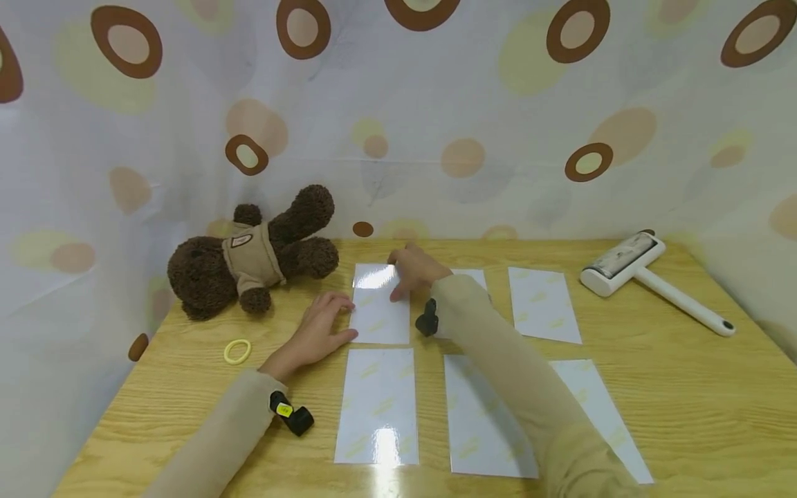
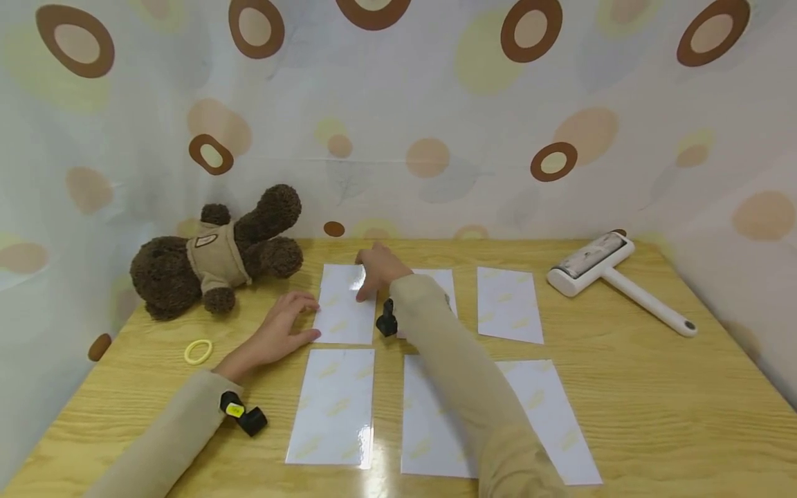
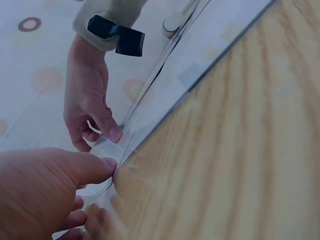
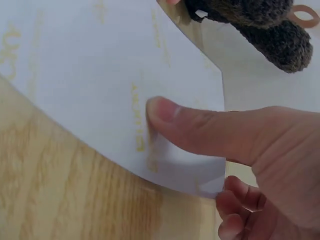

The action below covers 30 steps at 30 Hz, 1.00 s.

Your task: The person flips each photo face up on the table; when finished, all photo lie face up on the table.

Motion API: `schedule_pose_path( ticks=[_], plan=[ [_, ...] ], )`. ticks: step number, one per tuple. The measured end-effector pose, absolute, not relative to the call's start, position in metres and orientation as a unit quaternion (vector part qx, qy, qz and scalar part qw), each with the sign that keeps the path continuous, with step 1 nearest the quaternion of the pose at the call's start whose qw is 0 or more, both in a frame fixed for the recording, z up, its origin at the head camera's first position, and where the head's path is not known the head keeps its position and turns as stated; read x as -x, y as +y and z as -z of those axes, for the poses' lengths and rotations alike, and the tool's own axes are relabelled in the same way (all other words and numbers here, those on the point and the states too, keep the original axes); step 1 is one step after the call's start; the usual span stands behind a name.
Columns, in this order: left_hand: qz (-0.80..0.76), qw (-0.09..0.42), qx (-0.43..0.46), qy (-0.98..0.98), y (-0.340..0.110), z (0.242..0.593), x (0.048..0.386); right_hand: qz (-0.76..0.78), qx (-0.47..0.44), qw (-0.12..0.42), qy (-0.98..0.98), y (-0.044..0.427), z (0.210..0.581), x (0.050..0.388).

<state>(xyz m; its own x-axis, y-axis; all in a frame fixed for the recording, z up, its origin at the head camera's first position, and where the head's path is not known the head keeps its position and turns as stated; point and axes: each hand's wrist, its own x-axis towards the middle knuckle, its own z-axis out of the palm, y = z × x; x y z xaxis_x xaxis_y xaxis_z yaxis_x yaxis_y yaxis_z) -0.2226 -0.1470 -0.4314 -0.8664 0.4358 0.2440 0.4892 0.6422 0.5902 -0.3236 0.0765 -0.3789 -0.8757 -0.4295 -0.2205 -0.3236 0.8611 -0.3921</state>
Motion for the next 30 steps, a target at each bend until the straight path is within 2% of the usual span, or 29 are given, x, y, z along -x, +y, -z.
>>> schedule_pose_path(
  ticks=[6, 13, 17, 21, 25, 30],
  plan=[
    [0.382, 0.015, 0.190, -0.904, -0.143, 0.430, 0.219, 0.218, 0.200, 0.164, 0.941, 0.084, 0.379, 0.326],
    [0.487, -0.018, 0.151, -0.860, -0.132, 0.427, 0.217, 0.247, 0.240, 0.141, 0.928, 0.093, 0.374, 0.332],
    [0.580, -0.029, 0.166, -0.797, -0.128, 0.420, 0.214, 0.299, 0.238, 0.145, 0.913, 0.096, 0.371, 0.334],
    [0.638, -0.025, 0.207, -0.741, -0.126, 0.414, 0.211, 0.412, 0.234, 0.173, 0.863, 0.095, 0.368, 0.334],
    [0.664, -0.015, 0.246, -0.706, -0.123, 0.412, 0.210, 0.505, 0.233, 0.211, 0.804, 0.091, 0.365, 0.331],
    [0.675, -0.009, 0.271, -0.686, -0.114, 0.410, 0.211, 0.550, 0.244, 0.239, 0.762, 0.088, 0.358, 0.326]
  ],
)
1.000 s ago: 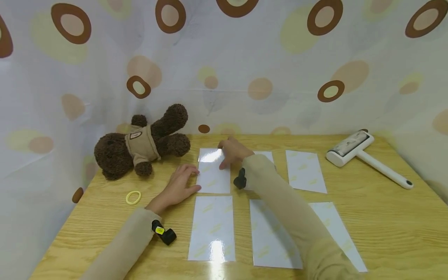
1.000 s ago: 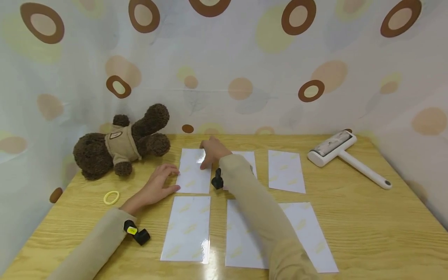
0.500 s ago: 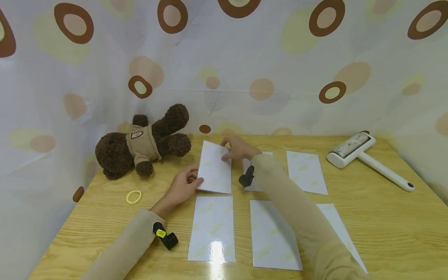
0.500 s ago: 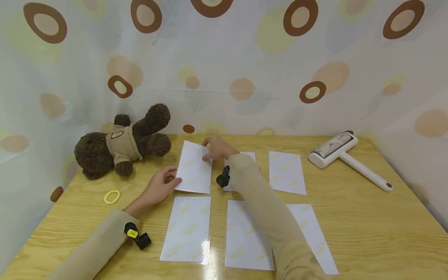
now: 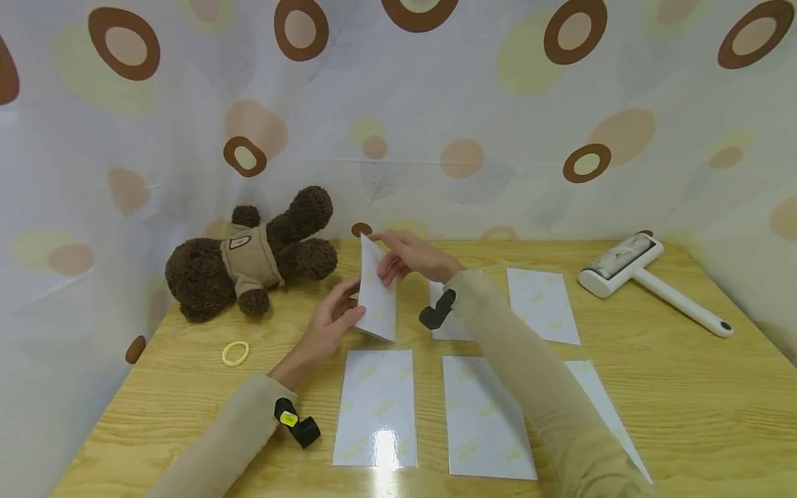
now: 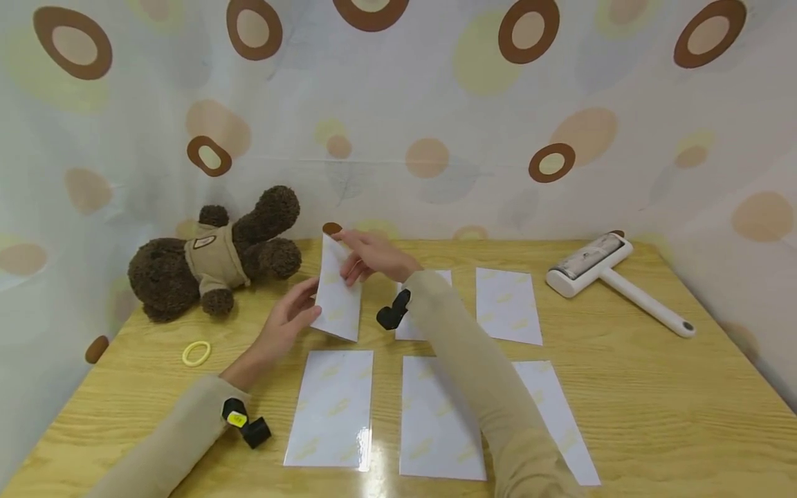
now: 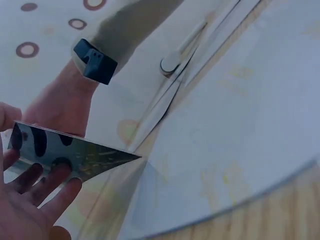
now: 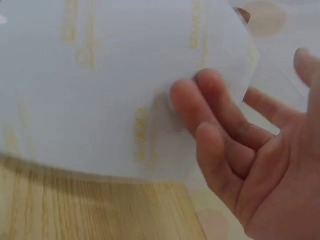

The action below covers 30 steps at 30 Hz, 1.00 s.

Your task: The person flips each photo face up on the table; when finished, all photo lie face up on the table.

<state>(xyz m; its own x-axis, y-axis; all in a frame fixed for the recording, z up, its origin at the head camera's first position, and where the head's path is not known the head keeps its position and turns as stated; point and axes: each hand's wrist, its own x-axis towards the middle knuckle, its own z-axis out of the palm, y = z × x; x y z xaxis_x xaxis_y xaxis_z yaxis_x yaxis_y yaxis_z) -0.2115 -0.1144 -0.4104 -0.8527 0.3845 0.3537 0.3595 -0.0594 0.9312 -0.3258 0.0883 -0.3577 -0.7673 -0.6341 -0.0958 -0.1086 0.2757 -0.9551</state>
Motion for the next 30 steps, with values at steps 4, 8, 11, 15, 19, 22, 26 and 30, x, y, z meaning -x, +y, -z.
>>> schedule_pose_path(
  ticks=[4, 8, 11, 15, 19, 22, 26, 30],
  plan=[
    [-0.671, 0.030, -0.290, 0.682, -0.101, 0.406, 0.215, 0.561, 0.248, 0.236, 0.754, 0.089, 0.351, 0.321],
    [-0.652, 0.025, -0.302, 0.695, -0.090, 0.400, 0.220, 0.565, 0.254, 0.222, 0.753, 0.094, 0.345, 0.322],
    [-0.637, 0.015, -0.324, 0.700, -0.086, 0.399, 0.225, 0.572, 0.248, 0.216, 0.752, 0.099, 0.344, 0.325],
    [-0.606, 0.029, -0.352, 0.712, -0.083, 0.402, 0.230, 0.578, 0.221, 0.202, 0.759, 0.105, 0.350, 0.328],
    [-0.531, 0.047, -0.355, 0.768, -0.090, 0.406, 0.230, 0.556, 0.205, 0.190, 0.783, 0.108, 0.358, 0.331],
    [-0.434, 0.049, -0.361, 0.824, -0.099, 0.410, 0.231, 0.513, 0.215, 0.184, 0.810, 0.110, 0.364, 0.334],
    [-0.330, 0.058, -0.367, 0.867, -0.109, 0.414, 0.233, 0.444, 0.239, 0.174, 0.846, 0.110, 0.372, 0.337],
    [-0.291, 0.071, -0.370, 0.880, -0.114, 0.414, 0.233, 0.398, 0.249, 0.155, 0.869, 0.111, 0.382, 0.340]
  ],
)
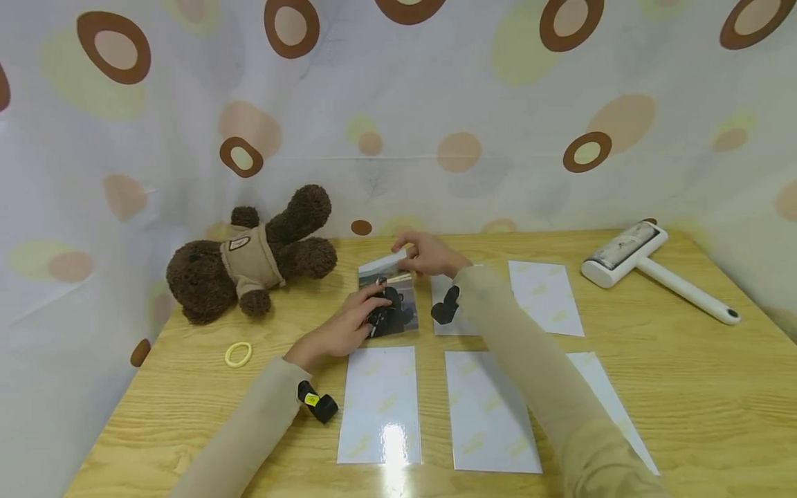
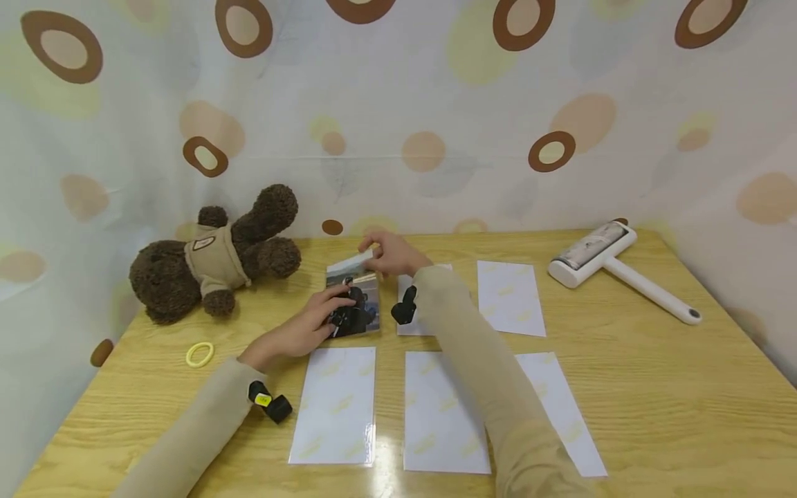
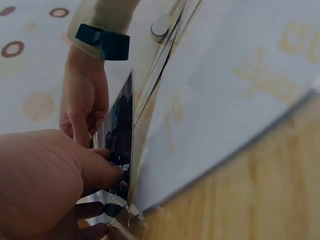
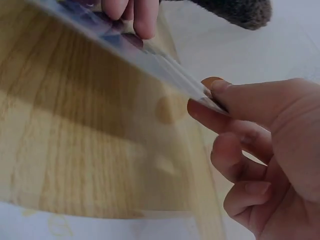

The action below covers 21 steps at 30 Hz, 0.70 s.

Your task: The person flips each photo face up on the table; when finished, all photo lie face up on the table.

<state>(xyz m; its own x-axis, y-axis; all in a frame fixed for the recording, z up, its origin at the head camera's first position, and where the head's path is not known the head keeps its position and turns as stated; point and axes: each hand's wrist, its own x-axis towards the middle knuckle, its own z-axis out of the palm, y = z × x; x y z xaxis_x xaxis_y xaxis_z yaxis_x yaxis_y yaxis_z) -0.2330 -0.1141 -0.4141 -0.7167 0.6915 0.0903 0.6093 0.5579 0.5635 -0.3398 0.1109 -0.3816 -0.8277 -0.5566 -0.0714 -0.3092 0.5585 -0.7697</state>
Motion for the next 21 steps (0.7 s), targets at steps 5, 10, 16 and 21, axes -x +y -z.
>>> schedule_pose_path(
  ticks=[5, 10, 16, 21],
  plan=[
    [-0.226, 0.079, -0.353, 0.904, -0.121, 0.409, 0.233, 0.325, 0.272, 0.157, 0.892, 0.110, 0.388, 0.343],
    [-0.208, 0.094, -0.340, 0.912, -0.127, 0.407, 0.236, 0.273, 0.278, 0.179, 0.903, 0.108, 0.391, 0.342],
    [-0.215, 0.107, -0.333, 0.912, -0.130, 0.408, 0.238, 0.227, 0.269, 0.182, 0.918, 0.101, 0.390, 0.338],
    [-0.217, 0.105, -0.329, 0.913, -0.132, 0.408, 0.238, 0.212, 0.260, 0.185, 0.924, 0.098, 0.390, 0.336]
  ],
)
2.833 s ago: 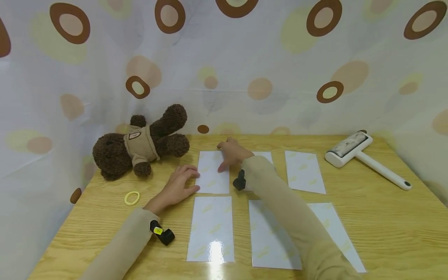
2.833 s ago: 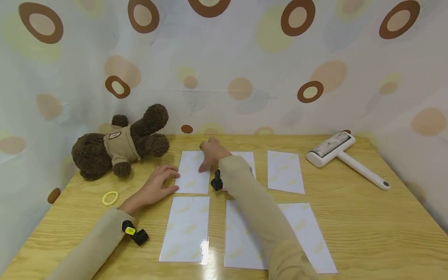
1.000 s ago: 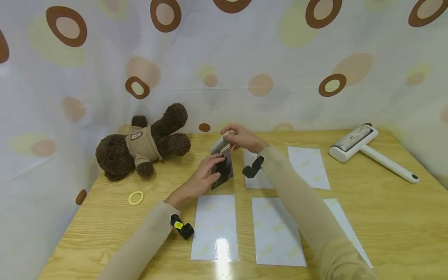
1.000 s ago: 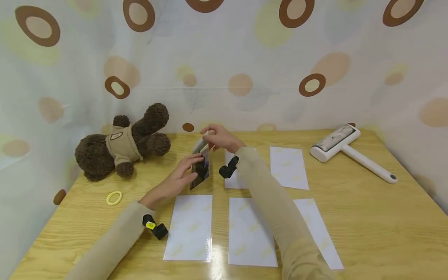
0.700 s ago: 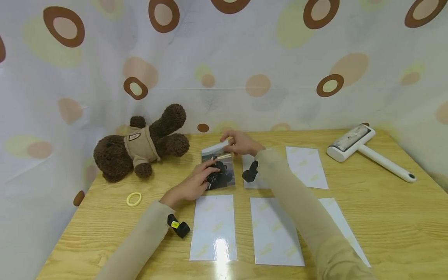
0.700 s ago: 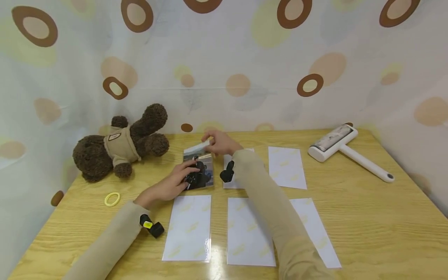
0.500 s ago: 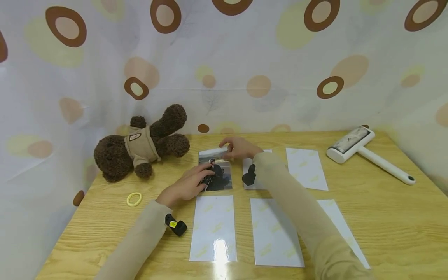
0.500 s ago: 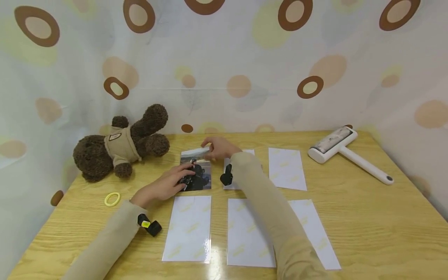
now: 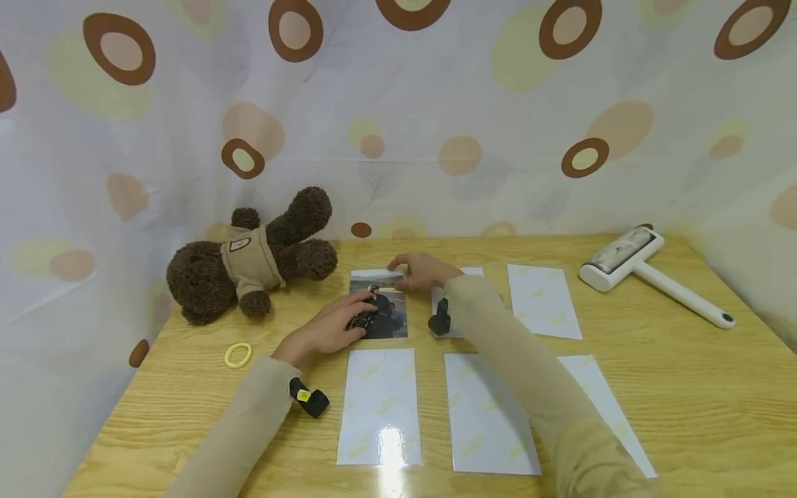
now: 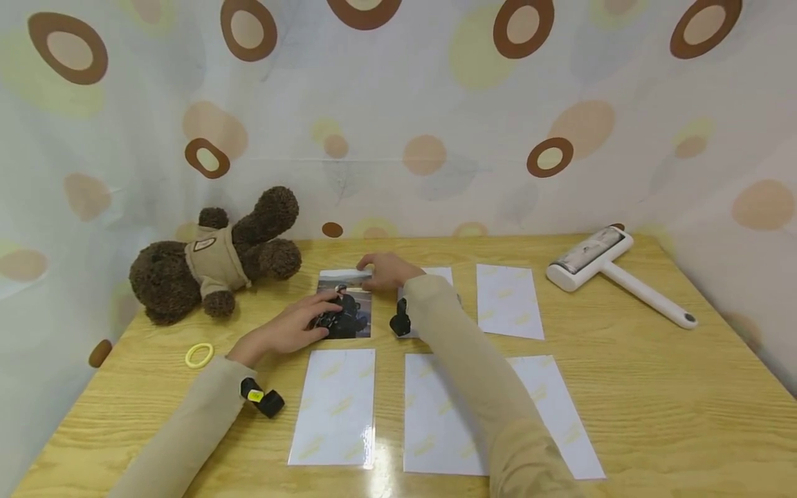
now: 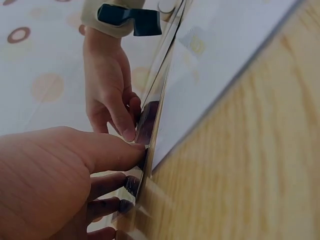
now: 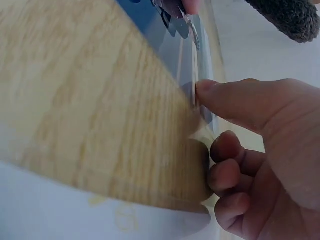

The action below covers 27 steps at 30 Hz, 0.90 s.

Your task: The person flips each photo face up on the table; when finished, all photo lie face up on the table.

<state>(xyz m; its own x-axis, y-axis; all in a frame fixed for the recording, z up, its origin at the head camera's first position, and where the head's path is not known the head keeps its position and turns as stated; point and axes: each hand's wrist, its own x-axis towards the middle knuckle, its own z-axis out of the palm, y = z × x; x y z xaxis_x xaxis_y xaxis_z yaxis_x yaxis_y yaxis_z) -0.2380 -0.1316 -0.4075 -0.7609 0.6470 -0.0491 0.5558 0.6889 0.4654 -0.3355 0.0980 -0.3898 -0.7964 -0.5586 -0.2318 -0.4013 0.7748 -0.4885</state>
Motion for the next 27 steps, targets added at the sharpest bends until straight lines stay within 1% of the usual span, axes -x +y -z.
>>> schedule_pose_path(
  ticks=[8, 13, 16, 20, 24, 27],
  plan=[
    [-0.265, 0.060, -0.314, 0.910, -0.127, 0.412, 0.237, 0.254, 0.260, 0.190, 0.912, 0.111, 0.388, 0.333],
    [-0.275, 0.023, -0.316, 0.908, -0.118, 0.413, 0.236, 0.252, 0.263, 0.163, 0.917, 0.133, 0.385, 0.332],
    [-0.270, 0.011, -0.314, 0.910, -0.110, 0.409, 0.234, 0.258, 0.260, 0.165, 0.916, 0.151, 0.384, 0.329],
    [-0.269, 0.011, -0.324, 0.907, -0.095, 0.403, 0.236, 0.258, 0.241, 0.174, 0.919, 0.178, 0.382, 0.325],
    [-0.251, 0.015, -0.339, 0.907, -0.077, 0.397, 0.242, 0.254, 0.225, 0.160, 0.927, 0.201, 0.379, 0.323],
    [-0.231, 0.032, -0.346, 0.909, -0.062, 0.395, 0.246, 0.251, 0.209, 0.152, 0.933, 0.216, 0.380, 0.321]
  ],
)
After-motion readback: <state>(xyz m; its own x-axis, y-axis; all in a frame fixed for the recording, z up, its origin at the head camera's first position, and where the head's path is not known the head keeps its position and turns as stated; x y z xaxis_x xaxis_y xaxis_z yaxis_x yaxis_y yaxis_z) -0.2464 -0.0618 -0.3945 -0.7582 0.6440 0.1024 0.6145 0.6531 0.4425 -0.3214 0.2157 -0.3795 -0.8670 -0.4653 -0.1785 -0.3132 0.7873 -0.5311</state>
